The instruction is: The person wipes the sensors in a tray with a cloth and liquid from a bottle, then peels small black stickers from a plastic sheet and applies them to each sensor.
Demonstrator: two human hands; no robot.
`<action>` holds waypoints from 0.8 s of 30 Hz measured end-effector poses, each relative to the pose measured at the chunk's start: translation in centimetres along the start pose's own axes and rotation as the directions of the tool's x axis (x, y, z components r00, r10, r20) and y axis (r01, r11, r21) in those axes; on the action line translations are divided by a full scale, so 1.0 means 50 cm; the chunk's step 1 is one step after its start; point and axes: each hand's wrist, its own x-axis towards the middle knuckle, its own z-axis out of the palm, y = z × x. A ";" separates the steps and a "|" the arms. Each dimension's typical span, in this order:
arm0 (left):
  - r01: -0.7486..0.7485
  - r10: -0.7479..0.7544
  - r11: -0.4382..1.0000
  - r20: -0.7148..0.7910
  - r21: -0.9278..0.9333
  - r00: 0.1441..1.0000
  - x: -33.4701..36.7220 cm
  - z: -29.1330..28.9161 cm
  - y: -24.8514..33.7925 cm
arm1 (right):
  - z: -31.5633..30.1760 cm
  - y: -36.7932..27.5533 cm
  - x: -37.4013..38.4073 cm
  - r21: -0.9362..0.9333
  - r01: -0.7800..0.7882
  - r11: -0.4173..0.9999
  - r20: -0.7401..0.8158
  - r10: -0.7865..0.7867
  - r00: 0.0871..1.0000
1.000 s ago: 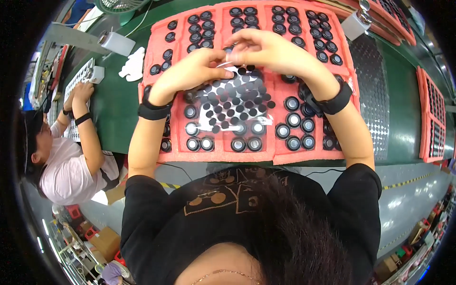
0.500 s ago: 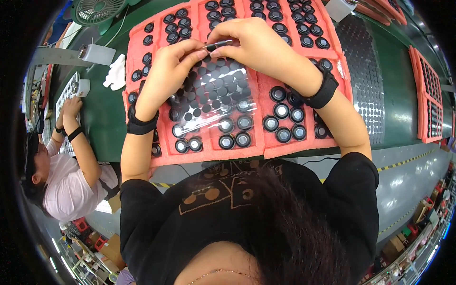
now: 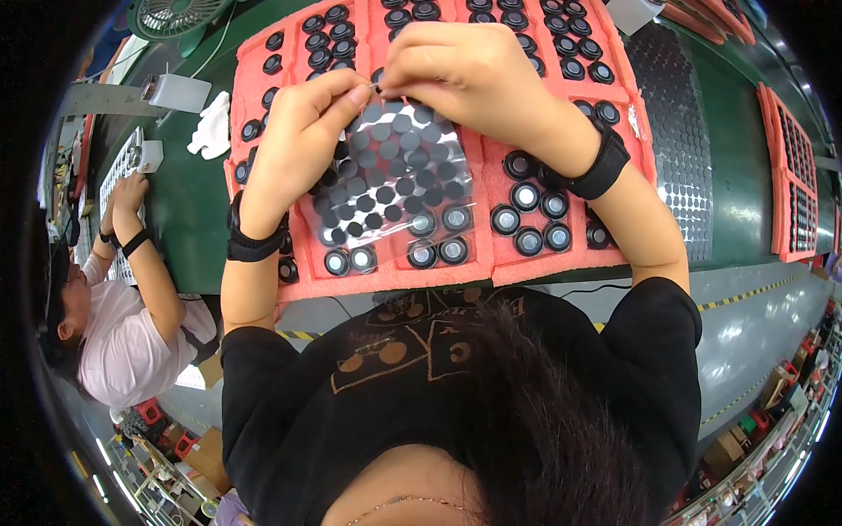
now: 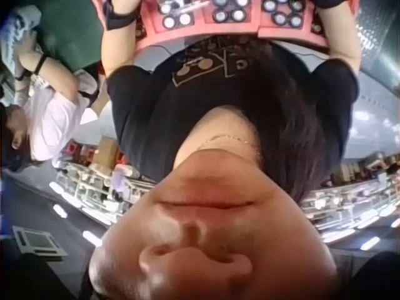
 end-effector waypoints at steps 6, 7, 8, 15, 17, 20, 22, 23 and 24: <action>0.012 -0.011 1.000 0.027 -0.023 1.000 -0.002 -0.001 -0.003 | 0.006 -0.012 0.004 -0.014 0.084 0.996 -0.002 -0.084 0.996; 0.003 -0.003 1.000 0.006 -0.014 1.000 -0.002 0.000 -0.003 | 0.001 -0.014 0.008 -0.003 0.020 1.000 -0.025 -0.020 0.999; -0.005 0.005 1.000 -0.014 -0.004 1.000 -0.003 0.001 -0.003 | -0.004 -0.015 0.013 0.011 -0.045 0.999 -0.048 0.045 0.998; -0.073 0.084 0.989 -0.086 0.130 0.993 -0.011 0.012 0.000 | 0.011 -0.005 -0.002 0.068 -0.102 0.992 0.023 0.100 0.995; -0.077 0.088 0.988 -0.078 0.133 0.993 -0.010 0.012 0.000 | 0.012 -0.007 -0.003 0.037 -0.055 0.998 0.003 0.055 0.998; -0.046 0.050 0.996 -0.044 0.070 0.998 -0.002 0.007 -0.006 | 0.000 -0.016 0.003 0.087 -0.024 0.996 -0.007 0.024 1.000; -0.029 0.030 0.999 -0.027 0.040 0.999 0.001 0.006 -0.009 | -0.008 -0.016 0.007 0.113 -0.005 0.994 -0.012 0.007 1.000; -0.021 0.023 0.998 -0.040 0.053 0.999 0.001 0.006 -0.010 | -0.012 -0.013 0.008 0.117 -0.048 0.992 -0.026 0.052 0.998; -0.013 0.016 0.998 -0.054 0.067 0.998 0.000 0.006 -0.011 | -0.015 -0.010 0.009 0.121 -0.091 0.988 -0.040 0.097 0.995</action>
